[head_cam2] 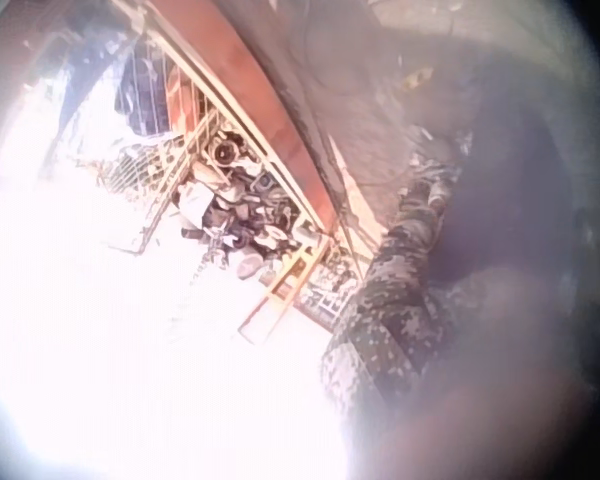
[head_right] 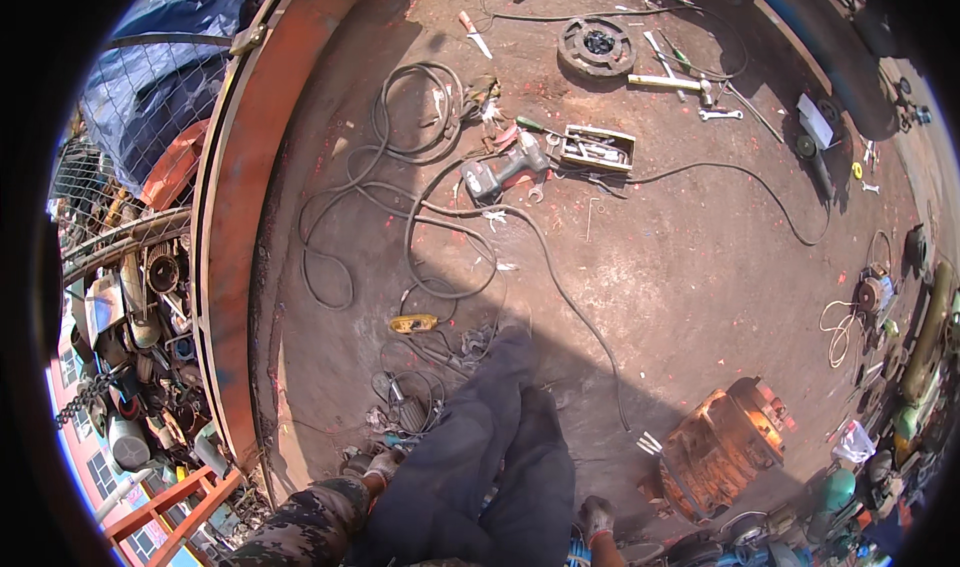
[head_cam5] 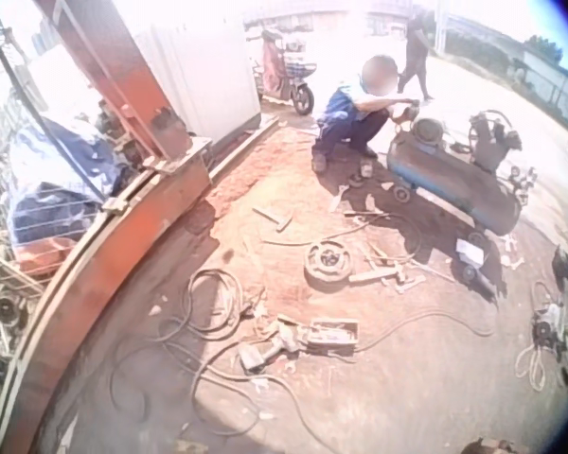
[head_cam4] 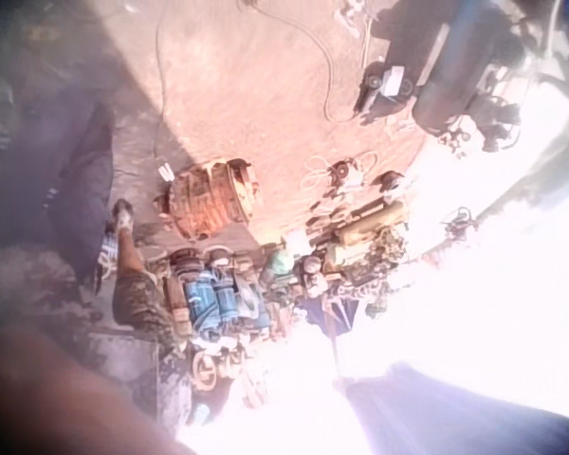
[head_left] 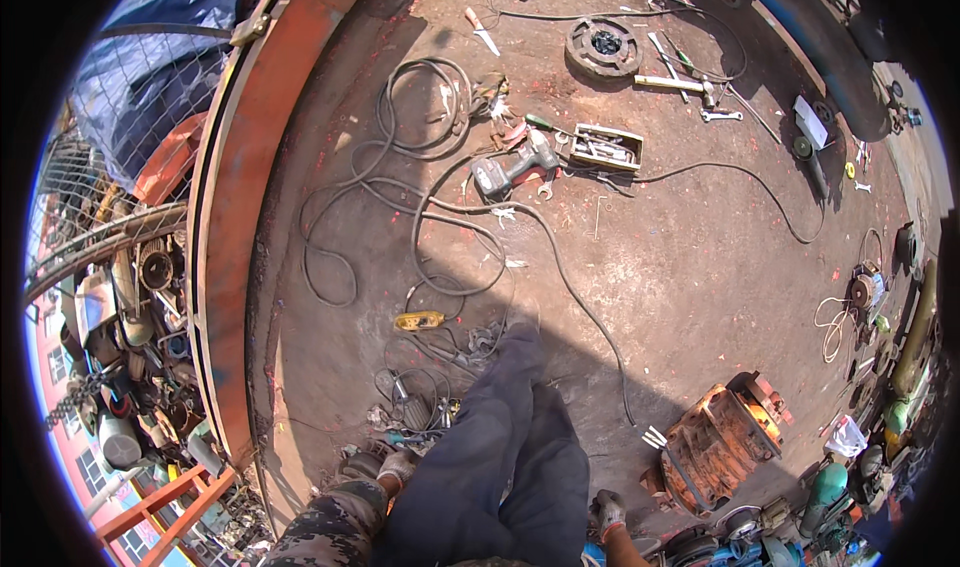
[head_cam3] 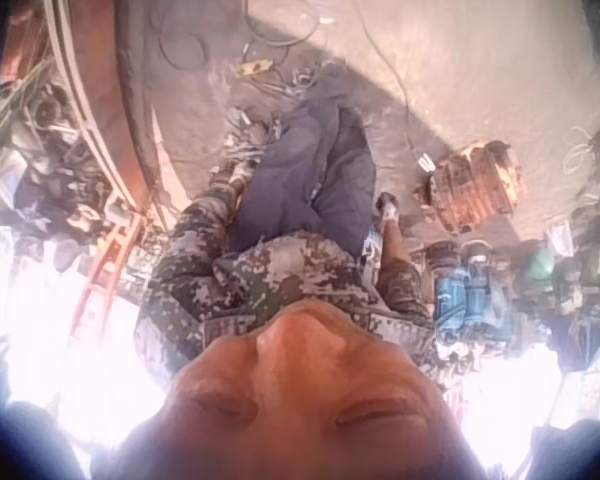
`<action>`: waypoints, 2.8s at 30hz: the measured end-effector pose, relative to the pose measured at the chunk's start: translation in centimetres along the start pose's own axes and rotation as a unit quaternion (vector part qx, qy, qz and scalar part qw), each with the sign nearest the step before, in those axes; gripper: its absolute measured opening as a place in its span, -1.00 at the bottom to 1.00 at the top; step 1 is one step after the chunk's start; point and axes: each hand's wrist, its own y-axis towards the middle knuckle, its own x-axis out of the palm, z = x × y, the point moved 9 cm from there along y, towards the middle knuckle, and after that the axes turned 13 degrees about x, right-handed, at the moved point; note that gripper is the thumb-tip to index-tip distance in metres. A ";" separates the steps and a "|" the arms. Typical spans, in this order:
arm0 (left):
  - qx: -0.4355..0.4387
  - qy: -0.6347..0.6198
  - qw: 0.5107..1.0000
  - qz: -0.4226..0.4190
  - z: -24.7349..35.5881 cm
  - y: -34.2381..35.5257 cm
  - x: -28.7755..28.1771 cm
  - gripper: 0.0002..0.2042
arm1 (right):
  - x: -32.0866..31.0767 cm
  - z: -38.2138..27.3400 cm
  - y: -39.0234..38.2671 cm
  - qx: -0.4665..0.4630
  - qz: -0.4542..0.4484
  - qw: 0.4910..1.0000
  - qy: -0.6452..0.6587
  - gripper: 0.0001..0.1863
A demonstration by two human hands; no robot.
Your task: The person strips the insulation from a cable and then sits on the ground to connect wires to two fan-like metal components. They manipulate the wires and components by hand, arranging them on the floor.
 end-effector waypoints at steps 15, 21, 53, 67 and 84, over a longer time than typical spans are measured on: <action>0.026 -0.261 0.953 0.150 14.2 10.7 -20.4 -0.63 | 31.0 -42.0 -23.4 -0.413 0.024 0.910 -0.037 -0.79; -0.015 -0.311 0.930 0.197 14.4 17.8 -20.9 -0.59 | 48.4 -36.3 -14.5 -0.262 -0.154 0.927 -0.221 -0.78; 0.022 -0.186 0.851 0.491 13.8 41.9 -25.1 -0.31 | 43.3 -31.8 -3.9 0.007 0.034 0.908 -0.419 -0.65; 0.169 -0.371 0.833 0.375 20.5 40.5 -25.6 -0.80 | 43.9 -33.7 -2.9 -0.024 0.002 0.941 -0.337 -0.61; 0.335 -0.140 0.900 0.241 33.0 -4.8 -24.9 -0.72 | 56.0 -36.1 -33.9 -0.038 -0.403 0.896 -0.184 -0.53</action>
